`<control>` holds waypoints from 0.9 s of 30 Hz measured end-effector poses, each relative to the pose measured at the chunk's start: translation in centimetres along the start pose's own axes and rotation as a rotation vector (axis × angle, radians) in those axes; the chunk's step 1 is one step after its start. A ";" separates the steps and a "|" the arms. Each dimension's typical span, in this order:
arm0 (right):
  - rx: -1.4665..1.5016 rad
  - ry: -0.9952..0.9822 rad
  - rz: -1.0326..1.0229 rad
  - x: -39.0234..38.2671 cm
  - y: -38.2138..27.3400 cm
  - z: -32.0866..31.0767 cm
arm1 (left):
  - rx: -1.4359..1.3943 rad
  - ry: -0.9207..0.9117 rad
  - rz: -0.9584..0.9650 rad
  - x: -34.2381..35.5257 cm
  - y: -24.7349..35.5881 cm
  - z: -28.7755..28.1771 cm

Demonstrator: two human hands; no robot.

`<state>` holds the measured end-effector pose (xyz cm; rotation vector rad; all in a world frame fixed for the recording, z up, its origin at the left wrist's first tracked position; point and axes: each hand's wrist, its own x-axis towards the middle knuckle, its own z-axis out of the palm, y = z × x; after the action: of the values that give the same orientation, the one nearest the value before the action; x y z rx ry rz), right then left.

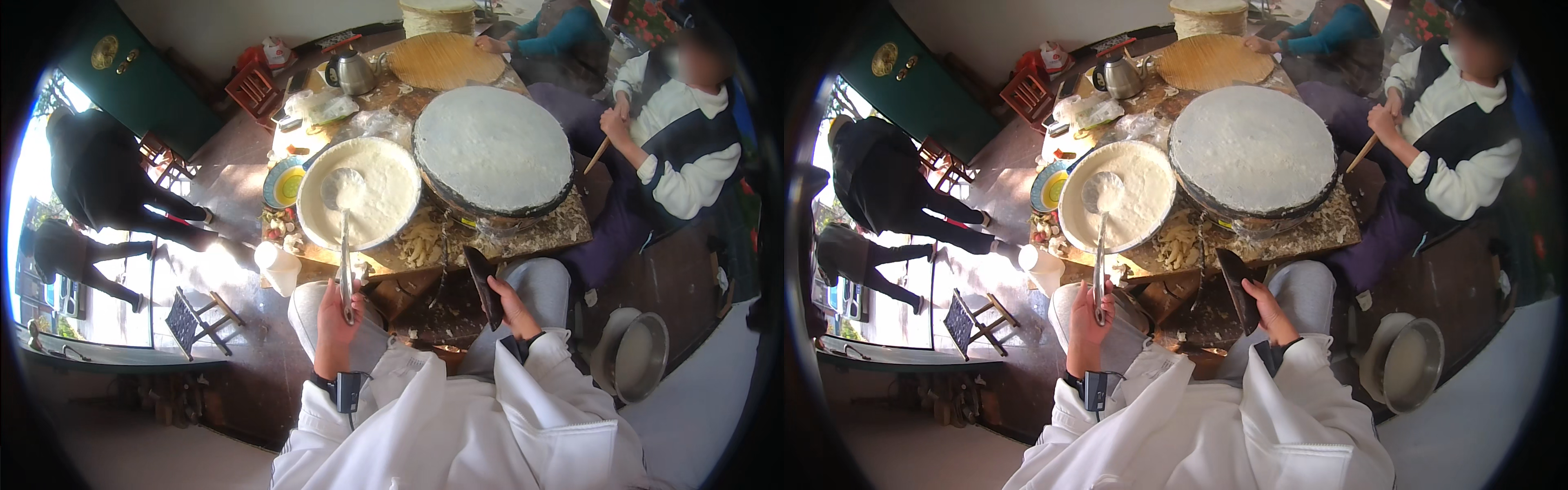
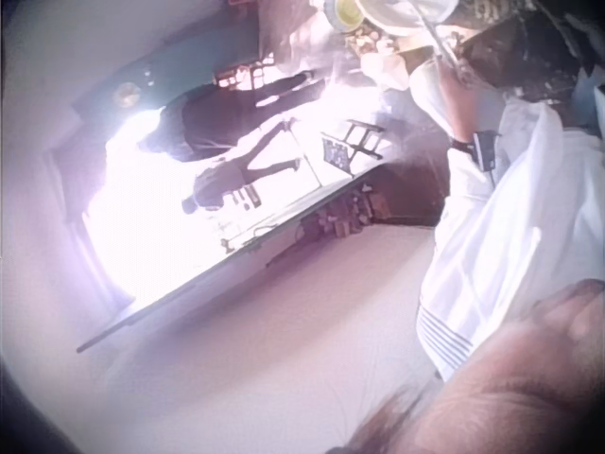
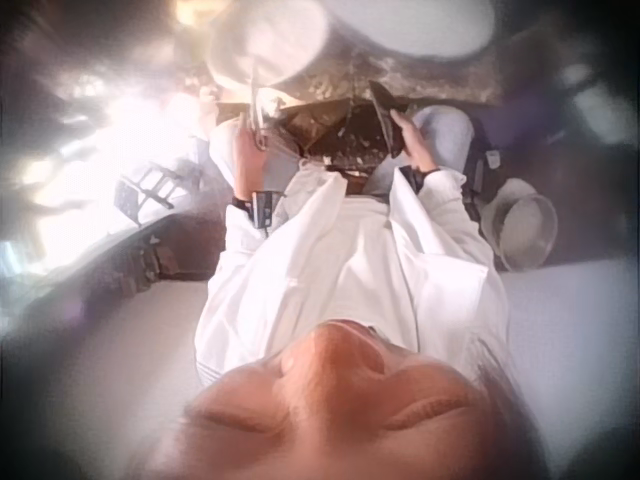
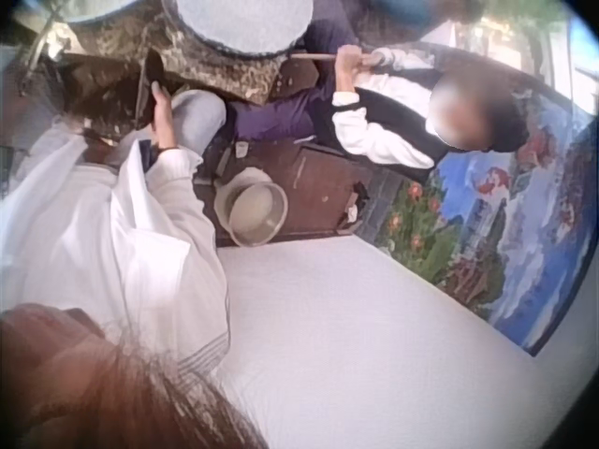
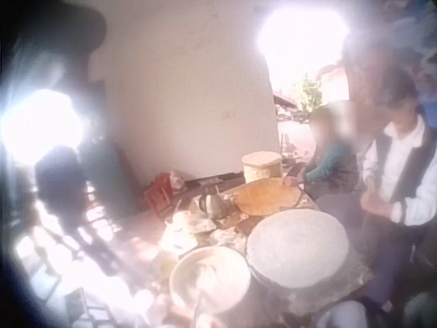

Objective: The person scoops batter onto a hot griddle, spreads it into a thin circle, cooks it, then peels and folds the crepe. They repeat this process multiple times, stacking the finished crepes.

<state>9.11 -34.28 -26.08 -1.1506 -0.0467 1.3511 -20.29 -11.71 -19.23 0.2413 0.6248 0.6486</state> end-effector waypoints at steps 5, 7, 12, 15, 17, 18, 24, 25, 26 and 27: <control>-0.003 0.044 0.015 -0.2 0.2 0.2 | 0.343 0.057 -0.033 0.5 2.5 2.6; 0.009 0.060 -0.003 -0.2 0.1 0.2 | 0.548 0.140 0.070 -0.2 2.4 4.2; 0.019 0.009 -0.040 -0.3 0.0 0.1 | 0.897 0.180 0.253 -4.5 2.8 7.0; 0.038 -0.002 -0.048 0.1 0.2 0.0 | 1.106 0.188 0.466 -7.1 3.3 8.3; 0.017 0.016 -0.048 0.4 0.4 -0.1 | 1.164 0.221 0.681 -8.4 3.6 9.2; 0.011 -0.019 -0.067 0.5 0.5 -0.1 | 1.269 0.265 0.646 -9.0 4.4 9.7; 0.018 -0.010 -0.047 0.5 0.5 -0.1 | 1.991 0.294 0.793 -8.5 8.2 11.5; 0.006 -0.005 -0.042 0.4 0.5 -0.1 | 2.086 0.314 0.722 -7.5 8.4 11.6; -0.007 -0.022 -0.049 0.3 0.4 -0.1 | 2.167 0.307 0.685 -6.2 8.6 11.6; -0.001 -0.019 -0.044 0.2 0.3 -0.1 | 2.237 0.284 0.680 -4.9 8.9 11.6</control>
<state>8.97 -34.23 -26.44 -1.1311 -0.0859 1.3228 -20.59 -8.12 -4.27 2.5483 1.3365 0.3117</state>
